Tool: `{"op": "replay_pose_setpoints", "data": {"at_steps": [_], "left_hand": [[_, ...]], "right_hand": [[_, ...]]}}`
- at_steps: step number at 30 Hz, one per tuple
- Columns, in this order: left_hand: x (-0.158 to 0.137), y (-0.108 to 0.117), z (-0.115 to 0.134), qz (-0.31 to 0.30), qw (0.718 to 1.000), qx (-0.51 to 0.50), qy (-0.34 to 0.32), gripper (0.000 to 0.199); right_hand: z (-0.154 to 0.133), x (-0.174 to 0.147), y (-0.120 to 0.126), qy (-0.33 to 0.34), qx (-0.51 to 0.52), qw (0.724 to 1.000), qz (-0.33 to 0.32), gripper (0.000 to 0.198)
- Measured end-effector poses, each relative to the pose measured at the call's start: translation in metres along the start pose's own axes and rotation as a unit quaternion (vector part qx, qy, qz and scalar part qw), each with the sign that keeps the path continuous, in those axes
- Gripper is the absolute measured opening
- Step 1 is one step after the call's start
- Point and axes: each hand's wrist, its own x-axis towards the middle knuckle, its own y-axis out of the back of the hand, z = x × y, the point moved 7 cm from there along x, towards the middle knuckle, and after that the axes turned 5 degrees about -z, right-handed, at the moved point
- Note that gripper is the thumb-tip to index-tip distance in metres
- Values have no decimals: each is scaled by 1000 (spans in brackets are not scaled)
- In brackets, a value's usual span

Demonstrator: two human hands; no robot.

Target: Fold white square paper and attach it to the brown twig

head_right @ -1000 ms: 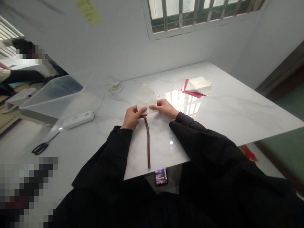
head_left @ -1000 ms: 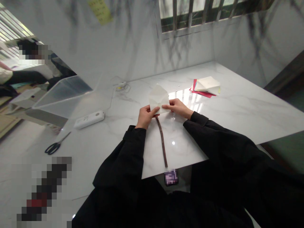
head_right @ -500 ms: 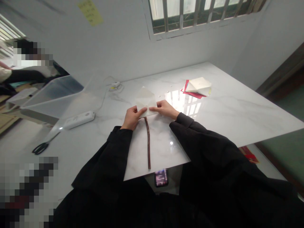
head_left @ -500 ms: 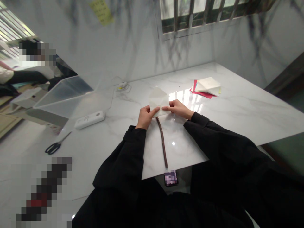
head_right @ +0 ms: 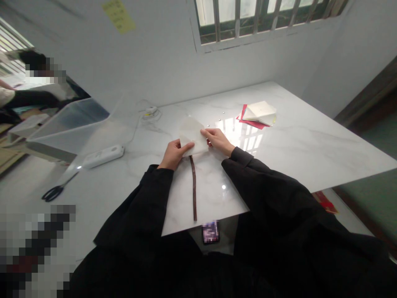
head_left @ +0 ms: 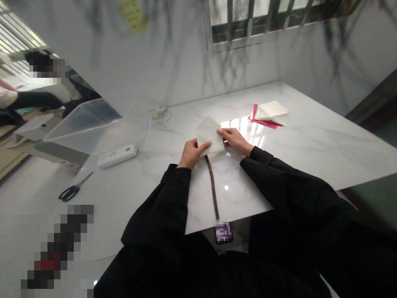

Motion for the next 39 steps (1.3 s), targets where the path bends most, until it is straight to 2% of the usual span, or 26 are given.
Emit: {"op": "replay_pose_setpoints", "data": {"at_steps": [3, 8, 13, 19, 25, 29, 33, 39], "left_hand": [[-1, 1, 0, 4, 1000, 2, -1, 68], [1, 1, -4, 6, 1000, 1, -4, 67], [3, 1, -4, -1, 1000, -9, -8, 63], [4, 15, 12, 46, 998, 7, -53, 72], [3, 14, 23, 40, 994, 16, -99, 39], [2, 13, 23, 42, 996, 26, -81, 27], [1, 9, 18, 25, 999, 0, -48, 34], [-2, 2, 14, 29, 999, 18, -32, 49]], "right_hand": [[-2, -1, -1, 2, -1, 1000, -4, 65], [-9, -7, -11, -12, -60, 997, -55, 59], [-12, -11, -11, -38, -74, 995, -51, 53], [-7, -9, -13, -62, -90, 991, -79, 40], [-9, -9, -14, -45, -95, 990, -90, 40], [-12, -10, -15, -45, -96, 990, -89, 41], [-14, -12, -17, -44, -85, 991, -93, 42], [-12, -12, -18, -41, -117, 988, -96, 45]]}}
